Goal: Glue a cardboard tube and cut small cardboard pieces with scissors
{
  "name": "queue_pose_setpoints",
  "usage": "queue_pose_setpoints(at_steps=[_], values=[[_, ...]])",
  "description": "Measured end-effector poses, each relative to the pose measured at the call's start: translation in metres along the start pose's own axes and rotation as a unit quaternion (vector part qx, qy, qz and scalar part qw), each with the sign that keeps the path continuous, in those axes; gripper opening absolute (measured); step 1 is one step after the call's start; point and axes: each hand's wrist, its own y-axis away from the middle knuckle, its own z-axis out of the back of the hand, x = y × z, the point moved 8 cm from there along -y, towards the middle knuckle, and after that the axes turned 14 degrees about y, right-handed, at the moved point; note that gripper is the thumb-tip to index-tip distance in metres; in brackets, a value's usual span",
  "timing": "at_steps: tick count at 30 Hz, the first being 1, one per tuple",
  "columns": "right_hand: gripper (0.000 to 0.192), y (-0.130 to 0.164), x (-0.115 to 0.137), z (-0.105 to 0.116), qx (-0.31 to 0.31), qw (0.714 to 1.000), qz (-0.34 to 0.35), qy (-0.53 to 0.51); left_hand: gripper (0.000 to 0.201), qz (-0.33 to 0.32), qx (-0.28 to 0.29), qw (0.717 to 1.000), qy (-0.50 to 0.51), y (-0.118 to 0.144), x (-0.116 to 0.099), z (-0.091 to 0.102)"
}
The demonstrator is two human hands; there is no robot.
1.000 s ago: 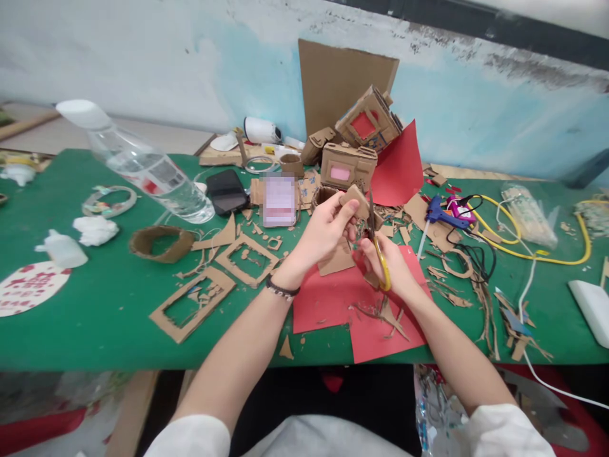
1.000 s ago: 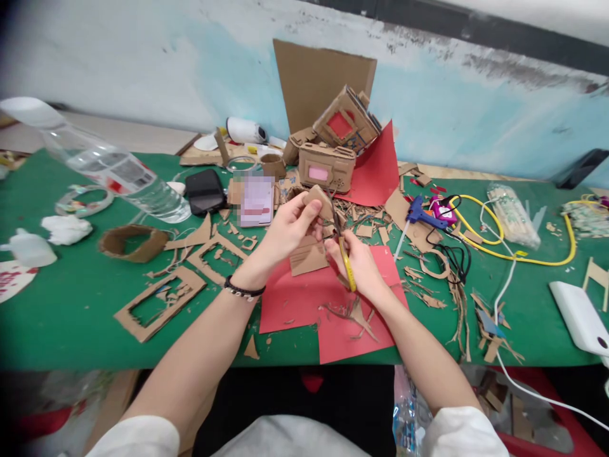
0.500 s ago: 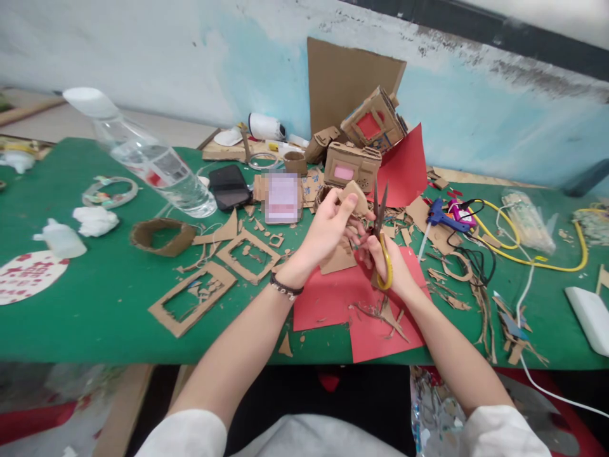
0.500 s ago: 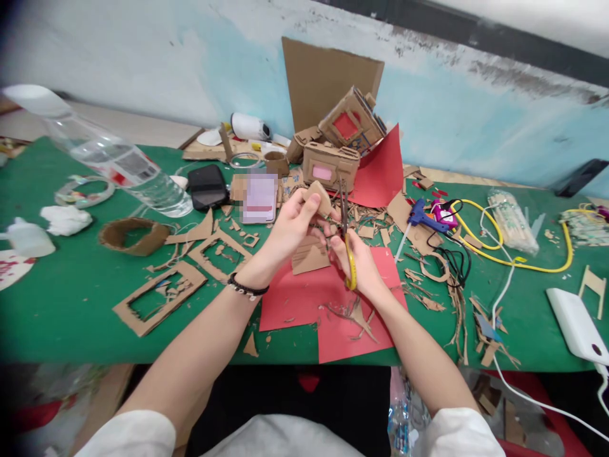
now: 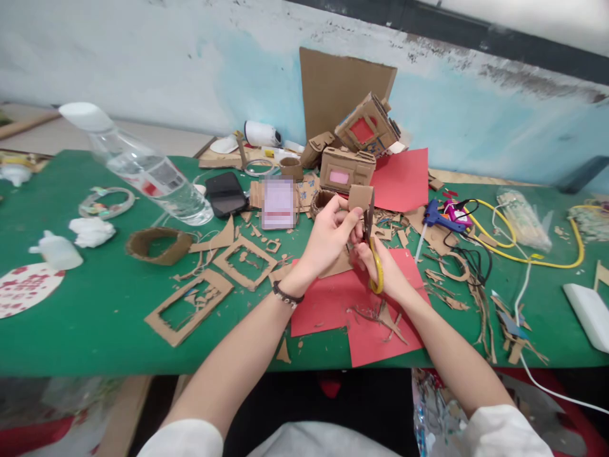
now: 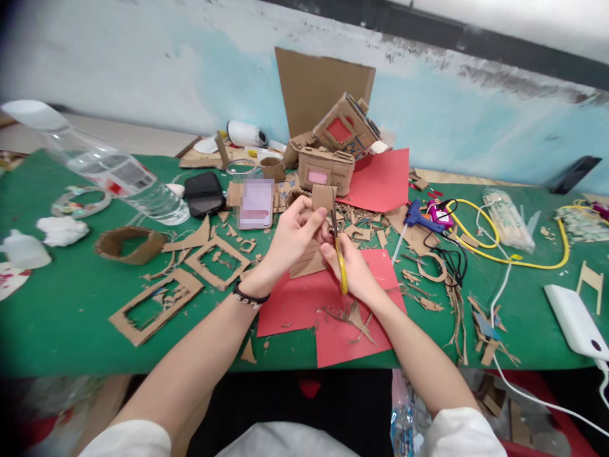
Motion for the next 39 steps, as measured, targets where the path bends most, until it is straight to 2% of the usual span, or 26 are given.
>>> queue_pose_setpoints(at_steps=[5,9,15,17,21,25,29,33,35,39], values=[[0.062,0.000,0.005,0.006,-0.018,1.000,-0.021,0.001,0.058,0.034,0.025,0.999,0.009,0.003,0.010,-0.007],[0.066,0.000,0.009,0.006,-0.013,0.999,-0.043,-0.008,0.051,0.063,0.039,0.997,0.026,0.005,0.016,-0.008],[0.067,0.006,0.004,0.004,0.005,0.994,-0.109,-0.005,0.052,0.073,0.062,0.995,-0.003,0.003,0.011,-0.005],[0.064,0.006,0.002,0.003,0.009,0.994,-0.105,-0.019,0.052,0.073,0.078,0.994,-0.016,0.003,0.006,-0.005],[0.061,0.001,0.002,0.009,-0.018,0.999,-0.045,-0.001,0.050,0.107,0.122,0.985,-0.054,0.006,0.001,-0.007],[0.062,0.002,0.001,0.016,-0.014,0.994,-0.063,0.083,0.051,0.135,0.141,0.976,-0.091,0.008,-0.009,0.001],[0.062,0.004,0.010,0.022,-0.014,0.989,-0.066,0.128,0.051,0.154,0.160,0.970,-0.103,0.009,-0.015,0.006],[0.061,0.002,0.008,0.028,-0.042,0.990,-0.075,0.115,0.051,0.154,0.129,0.978,-0.048,0.008,-0.003,0.000],[0.061,0.001,0.005,0.029,-0.048,0.991,-0.080,0.093,0.051,0.125,0.100,0.987,-0.033,0.005,0.004,-0.005],[0.059,-0.001,0.006,0.032,-0.037,0.993,-0.061,0.094,0.056,0.093,0.082,0.992,-0.032,0.004,0.016,-0.010]])
